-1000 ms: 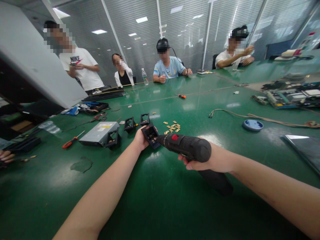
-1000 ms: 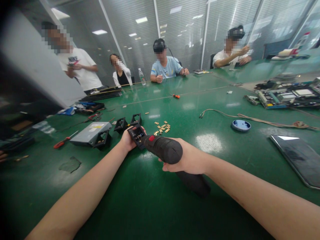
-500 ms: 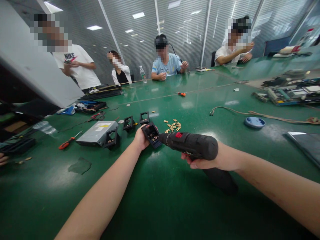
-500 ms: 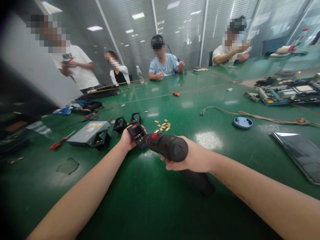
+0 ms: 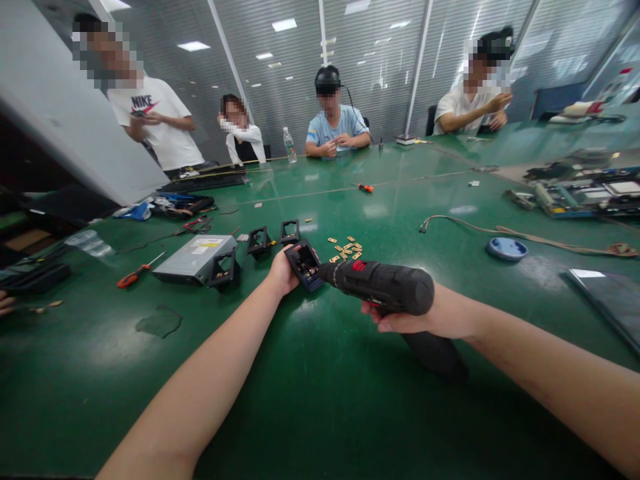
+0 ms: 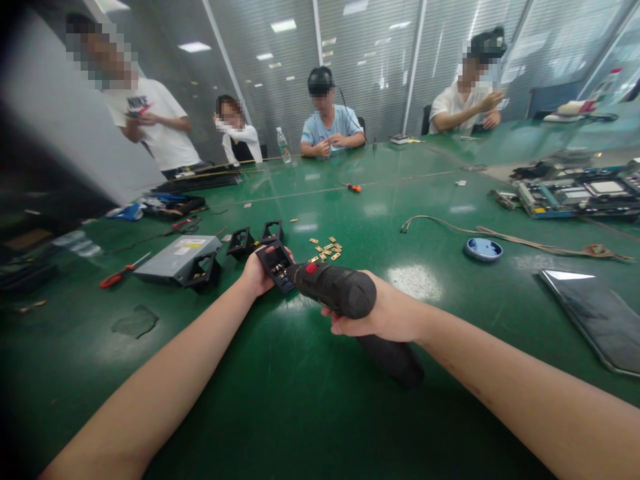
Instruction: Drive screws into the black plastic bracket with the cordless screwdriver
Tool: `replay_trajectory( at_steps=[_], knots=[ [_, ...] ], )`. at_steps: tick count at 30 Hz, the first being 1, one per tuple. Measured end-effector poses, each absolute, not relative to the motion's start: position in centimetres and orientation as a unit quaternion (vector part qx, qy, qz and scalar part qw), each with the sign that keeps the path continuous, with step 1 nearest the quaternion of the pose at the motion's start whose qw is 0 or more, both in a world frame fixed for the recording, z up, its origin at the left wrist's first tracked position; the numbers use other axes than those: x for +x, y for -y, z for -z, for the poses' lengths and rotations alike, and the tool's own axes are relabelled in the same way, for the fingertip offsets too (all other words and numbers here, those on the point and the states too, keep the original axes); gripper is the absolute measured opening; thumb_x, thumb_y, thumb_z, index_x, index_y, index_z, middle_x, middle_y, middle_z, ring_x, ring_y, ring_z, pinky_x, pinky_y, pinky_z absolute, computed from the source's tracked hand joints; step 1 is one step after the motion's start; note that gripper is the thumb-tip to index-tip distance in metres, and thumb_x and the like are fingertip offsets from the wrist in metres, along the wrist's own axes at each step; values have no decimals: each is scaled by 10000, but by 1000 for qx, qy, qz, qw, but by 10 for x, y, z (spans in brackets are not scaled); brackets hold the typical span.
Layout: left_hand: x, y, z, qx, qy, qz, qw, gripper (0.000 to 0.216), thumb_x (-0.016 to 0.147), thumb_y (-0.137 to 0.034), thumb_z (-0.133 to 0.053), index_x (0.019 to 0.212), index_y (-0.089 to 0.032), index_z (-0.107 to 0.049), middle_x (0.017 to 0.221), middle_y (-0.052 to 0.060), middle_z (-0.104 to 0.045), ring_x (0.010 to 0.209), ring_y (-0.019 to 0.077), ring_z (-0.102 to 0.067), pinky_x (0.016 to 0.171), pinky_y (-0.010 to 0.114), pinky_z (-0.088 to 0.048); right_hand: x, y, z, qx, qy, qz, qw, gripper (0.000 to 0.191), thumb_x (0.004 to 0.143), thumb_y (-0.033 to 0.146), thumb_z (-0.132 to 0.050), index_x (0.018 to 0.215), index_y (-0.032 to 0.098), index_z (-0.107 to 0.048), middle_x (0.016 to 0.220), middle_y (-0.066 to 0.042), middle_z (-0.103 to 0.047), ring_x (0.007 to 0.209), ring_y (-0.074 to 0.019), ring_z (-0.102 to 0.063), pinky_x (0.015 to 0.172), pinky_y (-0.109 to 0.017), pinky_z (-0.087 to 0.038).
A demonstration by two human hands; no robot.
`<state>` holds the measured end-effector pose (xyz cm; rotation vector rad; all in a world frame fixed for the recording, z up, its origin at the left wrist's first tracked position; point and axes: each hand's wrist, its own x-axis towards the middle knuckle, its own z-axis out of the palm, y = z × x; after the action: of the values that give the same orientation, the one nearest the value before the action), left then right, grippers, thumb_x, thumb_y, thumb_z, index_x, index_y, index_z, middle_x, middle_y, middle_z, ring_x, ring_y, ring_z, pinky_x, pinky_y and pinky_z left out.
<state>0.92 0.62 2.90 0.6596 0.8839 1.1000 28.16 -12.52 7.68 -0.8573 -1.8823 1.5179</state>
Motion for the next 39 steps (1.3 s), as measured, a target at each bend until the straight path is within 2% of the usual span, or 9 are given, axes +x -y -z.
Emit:
replay_trajectory(
  at_steps=[7,22,33,39],
  knots=[
    [9,-7,-28,299,-393,-494,716,305,864,-318,-452,815,-113,-673,736,108,-693,676,218,-668,672,339,-546,281,125,-77,-307,725,-546,287,270,720,195,-794,969,131,-713,831,-58,-720,742,-200,-679,679,-300,-568],
    [9,-6,-30,285,-393,-495,721,310,871,-316,-460,839,-103,-682,724,117,-693,679,225,-675,661,348,-564,280,125,-78,-315,721,-548,285,292,719,197,-787,987,119,-702,832,-67,-716,740,-200,-669,683,-308,-557],
    [8,-5,-28,310,-383,-493,717,340,875,-321,-445,803,-95,-689,735,129,-700,698,225,-683,700,349,-563,279,127,-76,-320,707,-558,293,311,714,223,-797,993,127,-698,933,-100,-735,757,-203,-677,704,-330,-585],
    [8,-6,-27,308,-390,-489,717,368,890,-332,-421,798,-97,-689,736,129,-701,702,225,-685,691,346,-565,277,129,-81,-317,710,-553,299,302,691,181,-793,972,125,-695,851,-64,-735,733,-189,-683,687,-294,-572]
  ],
)
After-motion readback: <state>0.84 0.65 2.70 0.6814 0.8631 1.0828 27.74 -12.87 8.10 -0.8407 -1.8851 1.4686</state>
